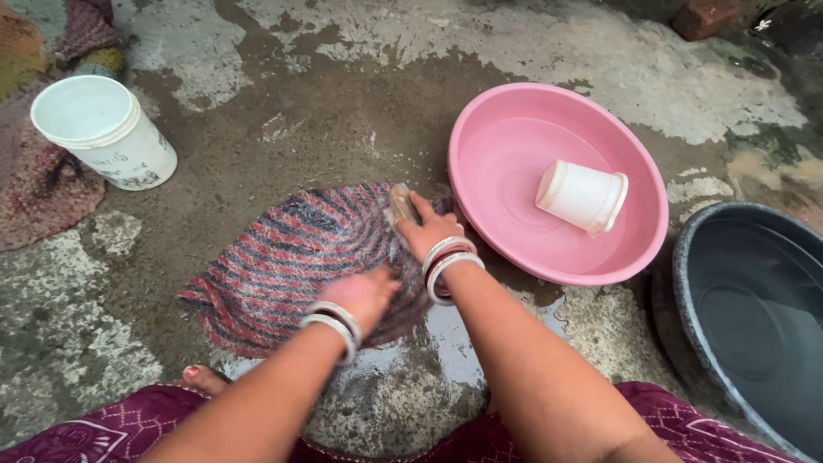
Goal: The person washes a small mat by hand on a stone floor, first scrubbing it with a brush and soap, then pouring water from a mug, and finally rinsing it in a basin of water.
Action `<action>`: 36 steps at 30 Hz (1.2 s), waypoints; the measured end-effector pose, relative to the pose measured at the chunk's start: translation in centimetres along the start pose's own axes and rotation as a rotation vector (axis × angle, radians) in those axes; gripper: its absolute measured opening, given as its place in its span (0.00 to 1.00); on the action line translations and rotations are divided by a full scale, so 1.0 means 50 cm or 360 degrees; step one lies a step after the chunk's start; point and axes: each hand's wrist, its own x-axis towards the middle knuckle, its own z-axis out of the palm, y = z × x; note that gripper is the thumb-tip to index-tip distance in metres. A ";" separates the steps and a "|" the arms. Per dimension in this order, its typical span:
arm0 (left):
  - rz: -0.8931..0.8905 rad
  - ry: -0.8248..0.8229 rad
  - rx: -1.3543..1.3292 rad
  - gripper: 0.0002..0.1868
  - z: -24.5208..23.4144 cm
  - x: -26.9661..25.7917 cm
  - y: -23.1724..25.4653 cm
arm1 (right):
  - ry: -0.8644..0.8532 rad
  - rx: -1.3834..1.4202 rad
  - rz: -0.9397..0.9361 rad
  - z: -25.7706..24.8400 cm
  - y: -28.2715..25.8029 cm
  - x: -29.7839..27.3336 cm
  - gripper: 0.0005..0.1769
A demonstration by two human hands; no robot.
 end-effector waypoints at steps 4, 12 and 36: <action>-0.0396 0.0232 0.0637 0.55 -0.116 -0.054 -0.112 | -0.0027 -0.0134 -0.0173 0.047 -0.027 -0.031 0.42; -0.0627 -0.0303 0.0390 0.81 -0.093 -0.042 -0.262 | -0.0551 -0.1030 -0.1151 0.156 -0.096 -0.167 0.36; -0.0552 0.0015 -0.0200 0.94 -0.092 -0.081 -0.304 | -0.0135 -0.0597 -0.0042 0.037 -0.091 0.060 0.40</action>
